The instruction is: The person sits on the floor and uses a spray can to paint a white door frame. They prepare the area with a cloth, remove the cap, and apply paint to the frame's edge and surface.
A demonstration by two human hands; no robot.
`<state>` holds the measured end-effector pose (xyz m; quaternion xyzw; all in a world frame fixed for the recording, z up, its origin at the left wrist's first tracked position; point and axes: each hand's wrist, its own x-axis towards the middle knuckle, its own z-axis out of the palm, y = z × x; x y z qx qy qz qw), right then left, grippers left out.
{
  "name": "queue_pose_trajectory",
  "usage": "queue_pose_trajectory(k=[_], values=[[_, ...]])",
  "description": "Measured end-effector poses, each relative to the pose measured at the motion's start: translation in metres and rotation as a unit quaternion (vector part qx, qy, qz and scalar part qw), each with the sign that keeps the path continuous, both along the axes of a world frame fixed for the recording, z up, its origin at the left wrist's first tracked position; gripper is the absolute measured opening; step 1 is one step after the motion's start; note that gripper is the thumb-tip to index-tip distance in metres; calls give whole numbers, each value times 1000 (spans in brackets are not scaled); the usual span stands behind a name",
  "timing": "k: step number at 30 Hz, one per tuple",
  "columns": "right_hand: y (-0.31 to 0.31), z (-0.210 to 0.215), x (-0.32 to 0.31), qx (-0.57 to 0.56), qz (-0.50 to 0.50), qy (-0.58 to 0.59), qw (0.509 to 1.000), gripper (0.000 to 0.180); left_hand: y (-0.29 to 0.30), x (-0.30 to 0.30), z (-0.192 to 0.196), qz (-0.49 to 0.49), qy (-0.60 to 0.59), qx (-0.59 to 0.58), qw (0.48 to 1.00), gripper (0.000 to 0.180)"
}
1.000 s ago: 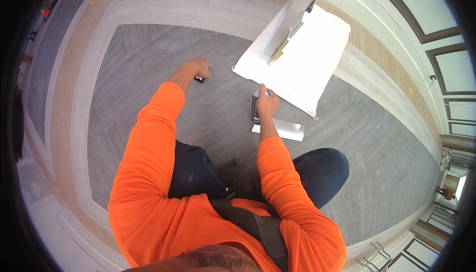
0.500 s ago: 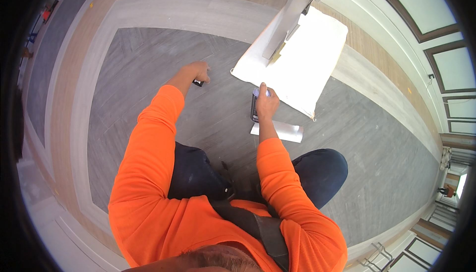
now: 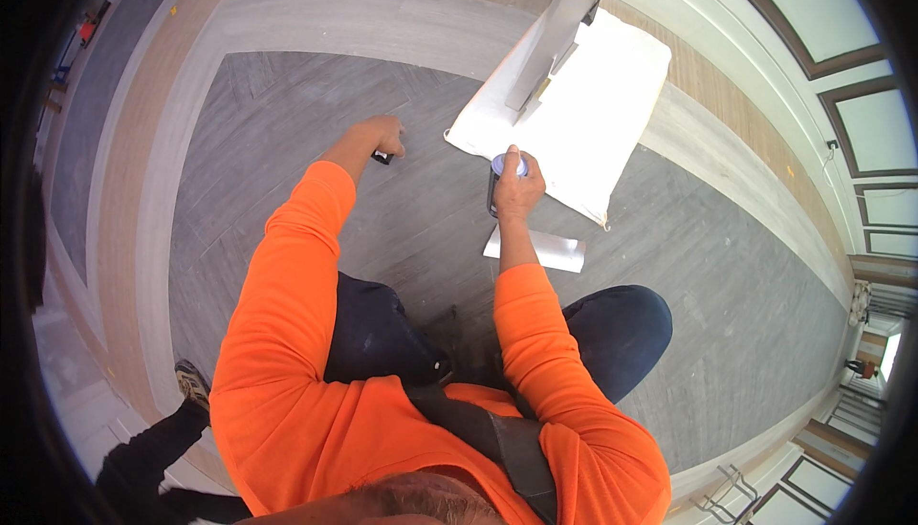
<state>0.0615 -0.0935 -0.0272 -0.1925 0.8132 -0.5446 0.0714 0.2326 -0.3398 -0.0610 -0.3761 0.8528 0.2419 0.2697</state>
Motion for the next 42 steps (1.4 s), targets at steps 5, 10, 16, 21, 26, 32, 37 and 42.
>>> queue_pose_trajectory(k=[5, 10, 16, 21, 26, 32, 37, 42], values=[[10, -16, -3, 74, 2, -36, 997, 51, 4, -1, 7, 16, 8, 6, 1000, 39], [14, -24, 8, 105, 17, -103, 989, 58, -4, 8, 0, 37, -11, 0, 999, 42], [15, -27, 3, 128, 10, -92, 988, 60, -2, 3, 3, 8, 9, 1, 1000, 41], [7, -4, 2, 77, 6, -60, 995, 55, -4, 3, -7, 12, 13, -5, 1000, 40], [-3, 16, -2, -5, 0, -21, 1000, 48, -3, 2, -12, 6, 25, -3, 1000, 40], [-10, 38, -6, -78, 11, 7, 997, 43, -1, 2, -7, 5, 18, -6, 1000, 42], [-13, 46, -8, -112, 11, 26, 993, 42, -1, 3, -6, 11, 16, -2, 1000, 42], [-13, 43, -11, -104, 6, 6, 995, 43, 1, 1, 3, -5, 2, 3, 1000, 45]])
